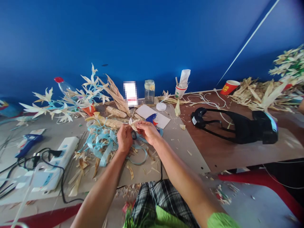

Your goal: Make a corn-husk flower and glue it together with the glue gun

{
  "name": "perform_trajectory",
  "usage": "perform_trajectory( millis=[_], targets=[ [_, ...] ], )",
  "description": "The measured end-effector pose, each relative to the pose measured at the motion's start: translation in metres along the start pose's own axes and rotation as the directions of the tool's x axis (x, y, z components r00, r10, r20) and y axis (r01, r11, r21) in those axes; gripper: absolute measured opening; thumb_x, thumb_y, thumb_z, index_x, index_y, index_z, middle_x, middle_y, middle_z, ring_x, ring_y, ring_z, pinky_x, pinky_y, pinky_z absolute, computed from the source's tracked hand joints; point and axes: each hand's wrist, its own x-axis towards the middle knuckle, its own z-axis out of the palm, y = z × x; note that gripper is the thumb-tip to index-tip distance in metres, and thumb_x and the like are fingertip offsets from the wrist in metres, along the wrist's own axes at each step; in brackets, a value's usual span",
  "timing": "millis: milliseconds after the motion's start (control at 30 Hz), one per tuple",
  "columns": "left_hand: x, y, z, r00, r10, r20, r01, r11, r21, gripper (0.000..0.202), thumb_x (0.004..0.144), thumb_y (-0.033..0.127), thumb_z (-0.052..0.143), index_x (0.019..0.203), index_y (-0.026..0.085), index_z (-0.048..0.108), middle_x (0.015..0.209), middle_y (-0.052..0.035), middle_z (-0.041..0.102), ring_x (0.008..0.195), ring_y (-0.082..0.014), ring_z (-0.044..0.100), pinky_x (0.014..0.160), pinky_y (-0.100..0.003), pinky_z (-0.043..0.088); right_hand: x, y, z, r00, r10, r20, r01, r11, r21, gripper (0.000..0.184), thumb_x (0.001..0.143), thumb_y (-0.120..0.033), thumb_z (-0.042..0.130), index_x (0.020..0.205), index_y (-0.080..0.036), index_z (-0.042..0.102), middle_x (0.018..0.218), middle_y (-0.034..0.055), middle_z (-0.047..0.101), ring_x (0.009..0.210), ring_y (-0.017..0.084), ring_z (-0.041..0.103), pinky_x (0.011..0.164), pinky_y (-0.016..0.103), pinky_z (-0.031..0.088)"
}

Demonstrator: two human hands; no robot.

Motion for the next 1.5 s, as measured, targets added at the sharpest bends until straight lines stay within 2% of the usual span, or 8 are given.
perform_trajectory(
  millis=[133, 300, 667, 967, 1100, 1200, 1300, 1500],
  targets=[
    [0.000, 0.001, 0.000, 1.000, 0.025, 0.016, -0.025, 0.999, 0.025, 0.015, 0.085, 0.018, 0.045, 0.072, 0.019, 0.052, 0.066, 0.0015, 0.054, 0.062, -0.0110, 0.050, 0.062, -0.023, 0.039, 0.001, 0.002, -0.001, 0.997, 0.065, 0.032, -0.069, 0.989, 0.129, 0.006, 0.057, -0.015, 0.065, 0.059, -0.016, 0.059, 0.051, -0.0047, 0.055, 0.050, 0.008, 0.045, 0.050, 0.022, 0.030],
    [-0.002, 0.002, 0.001, 0.999, 0.030, 0.023, -0.030, 0.999, 0.013, 0.014, 0.085, 0.018, 0.045, 0.074, 0.019, 0.053, 0.067, 0.0006, 0.055, 0.064, -0.0120, 0.051, 0.063, -0.024, 0.040, 0.002, 0.007, 0.002, 0.992, 0.096, 0.080, -0.113, 0.963, 0.243, 0.010, 0.061, -0.019, 0.065, 0.057, -0.017, 0.055, 0.049, -0.0059, 0.051, 0.046, 0.008, 0.041, 0.048, 0.023, 0.030],
    [-0.002, 0.011, 0.001, 0.996, 0.051, 0.079, -0.052, 0.999, 0.012, 0.014, 0.082, 0.015, 0.047, 0.072, 0.020, 0.056, 0.070, -0.0016, 0.059, 0.066, -0.0134, 0.054, 0.065, -0.025, 0.042, 0.004, 0.011, 0.010, 0.992, 0.118, -0.053, -0.097, 0.948, 0.304, 0.025, 0.061, -0.018, 0.068, 0.052, -0.018, 0.044, 0.041, -0.0086, 0.038, 0.041, 0.006, 0.033, 0.043, 0.021, 0.025],
    [-0.002, 0.008, 0.002, 0.997, 0.017, 0.071, -0.020, 0.999, 0.042, 0.014, 0.084, 0.021, 0.045, 0.073, 0.019, 0.054, 0.066, -0.0003, 0.055, 0.063, -0.0127, 0.051, 0.063, -0.025, 0.041, 0.007, 0.014, 0.004, 0.975, 0.216, 0.046, -0.218, 0.901, 0.374, 0.031, 0.071, -0.037, 0.069, 0.057, -0.019, 0.048, 0.043, -0.0056, 0.041, 0.042, 0.009, 0.036, 0.044, 0.024, 0.029],
    [-0.001, 0.006, 0.002, 1.000, -0.022, 0.016, 0.022, 0.999, 0.033, 0.013, 0.085, 0.021, 0.046, 0.075, 0.019, 0.054, 0.067, 0.0002, 0.056, 0.062, -0.0121, 0.051, 0.061, -0.024, 0.040, 0.005, 0.008, -0.002, 0.969, 0.235, 0.073, -0.245, 0.894, 0.375, 0.047, 0.075, -0.063, 0.056, 0.061, -0.019, 0.052, 0.047, -0.0018, 0.048, 0.045, 0.011, 0.042, 0.047, 0.026, 0.034],
    [0.000, 0.005, 0.002, 0.999, -0.033, -0.007, 0.033, 0.999, 0.021, 0.012, 0.084, 0.020, 0.046, 0.076, 0.019, 0.055, 0.068, 0.0003, 0.057, 0.062, -0.0117, 0.051, 0.062, -0.023, 0.040, 0.001, 0.002, -0.002, 0.978, 0.201, 0.062, -0.210, 0.912, 0.352, 0.058, 0.076, -0.073, 0.043, 0.064, -0.018, 0.056, 0.050, 0.0005, 0.051, 0.048, 0.013, 0.045, 0.048, 0.026, 0.036],
    [0.000, 0.005, 0.002, 0.999, -0.046, -0.018, 0.046, 0.999, 0.017, 0.010, 0.083, 0.018, 0.047, 0.077, 0.019, 0.056, 0.067, 0.0011, 0.057, 0.062, -0.0114, 0.051, 0.061, -0.023, 0.040, -0.003, 0.000, 0.002, 0.987, 0.155, 0.052, -0.163, 0.932, 0.325, 0.050, 0.074, -0.066, 0.053, 0.066, -0.017, 0.058, 0.052, -0.0005, 0.053, 0.049, 0.011, 0.046, 0.049, 0.025, 0.035],
    [0.000, 0.005, 0.001, 0.999, -0.040, -0.016, 0.040, 0.999, 0.010, 0.009, 0.082, 0.016, 0.048, 0.077, 0.019, 0.056, 0.069, 0.0009, 0.057, 0.062, -0.0109, 0.051, 0.061, -0.023, 0.040, -0.004, 0.004, 0.006, 0.996, 0.049, 0.075, -0.067, 0.961, 0.270, 0.025, 0.059, -0.032, 0.078, 0.062, -0.017, 0.057, 0.053, -0.0045, 0.053, 0.048, 0.008, 0.042, 0.049, 0.023, 0.032]
  ],
)
